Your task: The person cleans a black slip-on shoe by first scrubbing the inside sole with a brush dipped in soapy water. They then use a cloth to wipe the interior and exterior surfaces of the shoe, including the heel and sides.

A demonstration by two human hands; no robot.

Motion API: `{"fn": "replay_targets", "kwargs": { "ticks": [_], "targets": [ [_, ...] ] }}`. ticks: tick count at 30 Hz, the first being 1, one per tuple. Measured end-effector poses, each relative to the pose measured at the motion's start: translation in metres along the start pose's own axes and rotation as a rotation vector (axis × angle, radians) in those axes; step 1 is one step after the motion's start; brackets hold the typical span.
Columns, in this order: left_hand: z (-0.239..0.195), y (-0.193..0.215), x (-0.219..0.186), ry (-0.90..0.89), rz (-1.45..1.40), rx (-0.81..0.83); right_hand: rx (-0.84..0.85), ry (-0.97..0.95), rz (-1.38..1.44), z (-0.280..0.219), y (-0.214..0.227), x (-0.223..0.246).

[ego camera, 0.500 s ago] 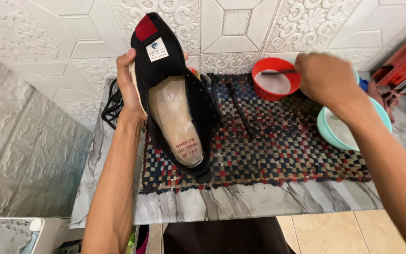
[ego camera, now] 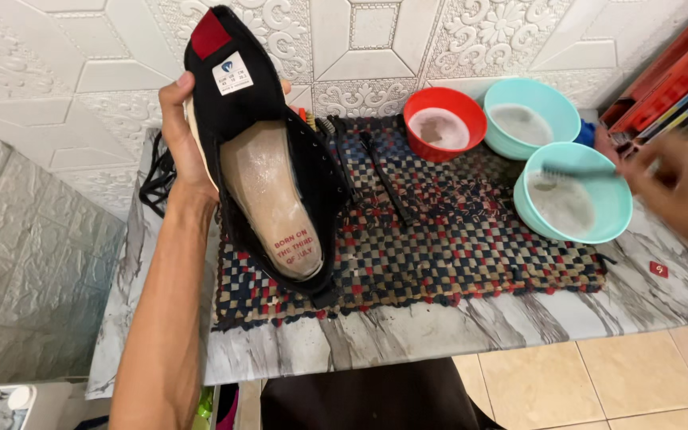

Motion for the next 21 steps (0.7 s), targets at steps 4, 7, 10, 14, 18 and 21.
{"fn": "replay_targets", "kwargs": {
  "ticks": [4, 7, 10, 14, 18, 21],
  "targets": [
    [0.009, 0.014, 0.003, -0.063, 0.007, -0.03, 0.23, -0.054, -0.383, -0.032, -0.026, -0.018],
    [0.01, 0.013, 0.002, -0.082, -0.05, 0.021, -0.155, 0.098, 0.002, -0.033, -0.023, -0.024],
    [0.007, 0.009, 0.002, -0.04, -0.018, 0.07, -0.158, 0.345, -0.024, -0.005, 0.02, 0.059],
    [0.012, 0.018, 0.002, -0.022, -0.032, 0.079, -0.113, 0.705, -0.374, 0.039, 0.067, 0.194],
    [0.012, 0.021, 0.001, -0.061, -0.005, 0.057, -0.221, 1.168, -0.538, 0.089, 0.059, 0.29],
    [0.006, 0.02, 0.0, -0.066, 0.069, 0.046, -0.302, 1.49, -0.536, 0.128, 0.042, 0.345]
  ]
}}
Point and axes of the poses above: each hand's wrist, its own z-axis towards the middle knuckle, its own y-axis out of the back of the hand, x = y × z, the point moved 1 cm from there along z, towards the middle knuckle, and after that the axes turned 15 degrees about y, right-handed, at the moved point
